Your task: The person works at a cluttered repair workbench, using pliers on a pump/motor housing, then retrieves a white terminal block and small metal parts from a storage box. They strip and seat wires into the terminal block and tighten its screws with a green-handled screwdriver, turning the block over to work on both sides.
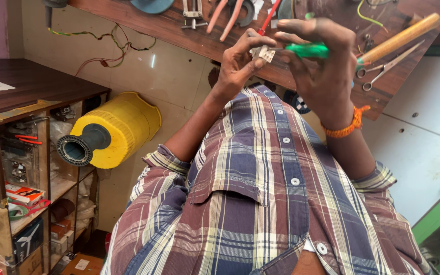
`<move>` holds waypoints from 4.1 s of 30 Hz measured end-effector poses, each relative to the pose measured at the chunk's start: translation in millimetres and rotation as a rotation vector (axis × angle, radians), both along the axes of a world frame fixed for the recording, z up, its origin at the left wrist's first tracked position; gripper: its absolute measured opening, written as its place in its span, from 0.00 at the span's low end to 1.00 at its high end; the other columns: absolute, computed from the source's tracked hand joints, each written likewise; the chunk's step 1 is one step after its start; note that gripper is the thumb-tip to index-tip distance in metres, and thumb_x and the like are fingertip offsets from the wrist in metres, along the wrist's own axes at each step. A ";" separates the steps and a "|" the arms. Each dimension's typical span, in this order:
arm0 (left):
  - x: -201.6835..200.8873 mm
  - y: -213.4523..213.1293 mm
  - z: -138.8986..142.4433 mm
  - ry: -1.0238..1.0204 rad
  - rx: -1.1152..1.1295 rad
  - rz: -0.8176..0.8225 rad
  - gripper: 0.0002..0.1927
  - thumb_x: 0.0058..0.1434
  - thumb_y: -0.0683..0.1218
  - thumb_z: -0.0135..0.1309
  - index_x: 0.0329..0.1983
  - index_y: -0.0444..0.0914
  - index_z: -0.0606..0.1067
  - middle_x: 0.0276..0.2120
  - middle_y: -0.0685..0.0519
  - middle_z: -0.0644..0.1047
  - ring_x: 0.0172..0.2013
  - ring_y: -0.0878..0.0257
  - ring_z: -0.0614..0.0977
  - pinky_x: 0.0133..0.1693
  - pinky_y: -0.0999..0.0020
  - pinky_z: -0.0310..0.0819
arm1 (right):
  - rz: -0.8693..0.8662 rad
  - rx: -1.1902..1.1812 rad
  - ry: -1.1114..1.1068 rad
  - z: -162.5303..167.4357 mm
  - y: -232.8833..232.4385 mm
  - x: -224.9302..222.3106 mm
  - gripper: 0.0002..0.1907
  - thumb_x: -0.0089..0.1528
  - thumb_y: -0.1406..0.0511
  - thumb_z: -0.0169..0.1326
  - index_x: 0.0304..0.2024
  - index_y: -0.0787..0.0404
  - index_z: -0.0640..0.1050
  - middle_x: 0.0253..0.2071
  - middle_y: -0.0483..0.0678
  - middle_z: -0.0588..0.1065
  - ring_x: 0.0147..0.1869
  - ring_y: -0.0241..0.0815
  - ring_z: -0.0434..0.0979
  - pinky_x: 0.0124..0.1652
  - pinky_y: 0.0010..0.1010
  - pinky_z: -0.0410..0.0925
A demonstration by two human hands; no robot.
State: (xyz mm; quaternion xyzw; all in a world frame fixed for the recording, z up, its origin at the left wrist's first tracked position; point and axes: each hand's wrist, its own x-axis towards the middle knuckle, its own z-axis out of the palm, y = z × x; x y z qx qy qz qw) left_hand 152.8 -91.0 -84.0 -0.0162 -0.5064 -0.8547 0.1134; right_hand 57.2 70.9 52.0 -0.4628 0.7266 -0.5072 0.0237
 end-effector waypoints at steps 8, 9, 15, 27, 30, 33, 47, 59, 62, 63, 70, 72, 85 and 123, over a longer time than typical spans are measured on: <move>-44.4 15.9 -69.9 -0.178 -1.069 0.123 0.20 0.63 0.42 0.60 0.59 0.41 0.76 0.46 0.51 0.73 0.49 0.56 0.77 0.47 0.63 0.73 | -0.179 -0.177 -0.505 -81.2 68.0 13.4 0.29 0.77 0.79 0.57 0.70 0.58 0.56 0.55 0.58 0.75 0.59 0.48 0.81 0.61 0.37 0.78; -52.4 17.7 -80.0 -0.145 -1.234 0.155 0.18 0.64 0.43 0.60 0.57 0.42 0.75 0.46 0.52 0.74 0.49 0.55 0.76 0.48 0.62 0.71 | -0.236 -0.174 -0.528 -93.6 82.2 19.1 0.28 0.78 0.80 0.57 0.70 0.58 0.57 0.55 0.58 0.74 0.59 0.48 0.81 0.61 0.38 0.79; -63.2 29.7 -112.2 0.021 -1.674 0.325 0.19 0.65 0.44 0.59 0.59 0.42 0.74 0.48 0.56 0.75 0.52 0.57 0.73 0.52 0.59 0.65 | -0.678 -0.141 -0.781 -145.4 164.0 60.9 0.25 0.76 0.79 0.55 0.68 0.59 0.60 0.52 0.56 0.77 0.56 0.50 0.85 0.57 0.38 0.80; -58.9 35.5 -112.9 0.003 -1.677 0.125 0.12 0.60 0.46 0.62 0.46 0.44 0.75 0.43 0.59 0.76 0.48 0.56 0.73 0.48 0.57 0.62 | -0.838 -0.329 -0.806 -182.7 200.6 70.1 0.26 0.78 0.76 0.55 0.70 0.57 0.58 0.50 0.56 0.78 0.50 0.50 0.86 0.50 0.36 0.82; -62.2 38.0 -113.7 -0.023 -1.643 0.198 0.13 0.61 0.47 0.63 0.47 0.44 0.74 0.42 0.59 0.76 0.48 0.56 0.73 0.49 0.58 0.63 | -0.832 -0.305 -0.755 -187.0 201.4 70.8 0.25 0.77 0.78 0.50 0.70 0.57 0.58 0.50 0.56 0.79 0.51 0.48 0.84 0.52 0.35 0.81; -61.4 37.6 -111.5 -0.152 -1.351 0.339 0.14 0.64 0.48 0.62 0.50 0.44 0.72 0.44 0.58 0.76 0.48 0.60 0.75 0.50 0.61 0.68 | -0.829 -0.333 -0.816 -193.1 204.7 59.9 0.22 0.71 0.79 0.47 0.65 0.59 0.63 0.49 0.53 0.77 0.44 0.46 0.82 0.43 0.33 0.77; -32.6 4.6 -96.8 -0.523 0.016 0.201 0.10 0.74 0.48 0.54 0.43 0.37 0.72 0.24 0.53 0.71 0.26 0.65 0.77 0.29 0.71 0.72 | -0.724 0.622 -0.023 -243.2 115.2 -65.7 0.13 0.60 0.64 0.68 0.44 0.60 0.78 0.38 0.57 0.80 0.40 0.61 0.80 0.37 0.49 0.71; -44.9 69.3 -65.0 -0.219 -0.337 -0.566 0.36 0.60 0.46 0.71 0.71 0.39 0.71 0.36 0.55 0.72 0.37 0.68 0.73 0.43 0.71 0.70 | -0.413 -0.098 -0.782 -156.0 152.2 18.9 0.45 0.68 0.70 0.72 0.78 0.60 0.57 0.67 0.48 0.69 0.52 0.35 0.81 0.52 0.25 0.77; -50.9 75.1 -58.7 -0.158 -0.286 -0.462 0.27 0.63 0.46 0.69 0.65 0.40 0.75 0.47 0.56 0.80 0.44 0.69 0.79 0.48 0.71 0.76 | -0.425 -0.153 -0.760 -152.2 136.4 24.9 0.43 0.68 0.69 0.72 0.76 0.61 0.59 0.70 0.49 0.67 0.53 0.36 0.81 0.52 0.26 0.77; -51.7 75.0 -56.6 -0.165 -0.283 -0.441 0.25 0.64 0.46 0.69 0.63 0.40 0.77 0.46 0.56 0.80 0.44 0.68 0.80 0.48 0.71 0.76 | -0.433 -0.152 -0.737 -154.9 131.5 26.1 0.41 0.69 0.68 0.72 0.75 0.61 0.60 0.70 0.49 0.67 0.53 0.36 0.81 0.53 0.27 0.78; -51.7 73.7 -47.2 -0.089 -0.495 -0.353 0.20 0.66 0.46 0.65 0.61 0.41 0.78 0.48 0.52 0.82 0.45 0.63 0.83 0.50 0.70 0.76 | -0.510 -0.551 -1.115 -191.2 144.8 46.6 0.22 0.79 0.69 0.55 0.70 0.58 0.60 0.54 0.53 0.70 0.47 0.38 0.76 0.47 0.35 0.78; -53.6 72.9 -46.8 -0.104 -0.615 -0.371 0.20 0.66 0.47 0.64 0.61 0.42 0.78 0.48 0.53 0.84 0.40 0.64 0.83 0.48 0.69 0.75 | -0.466 -0.512 -1.403 -193.7 160.6 56.7 0.21 0.77 0.70 0.51 0.66 0.56 0.57 0.53 0.53 0.71 0.52 0.42 0.78 0.51 0.40 0.79; -55.6 81.8 -56.8 0.090 -1.063 -0.047 0.19 0.63 0.44 0.63 0.57 0.44 0.77 0.48 0.54 0.81 0.44 0.56 0.81 0.48 0.61 0.73 | -0.624 -0.419 -0.725 -133.3 157.3 49.8 0.28 0.79 0.75 0.54 0.70 0.52 0.54 0.55 0.51 0.71 0.54 0.45 0.78 0.59 0.41 0.77; -48.1 81.4 -53.6 0.062 -0.984 -0.126 0.18 0.60 0.42 0.63 0.54 0.42 0.77 0.44 0.53 0.81 0.43 0.56 0.81 0.47 0.62 0.75 | -0.557 -0.169 -0.383 -116.8 113.4 37.9 0.26 0.77 0.72 0.61 0.69 0.56 0.61 0.54 0.53 0.78 0.54 0.42 0.85 0.51 0.27 0.80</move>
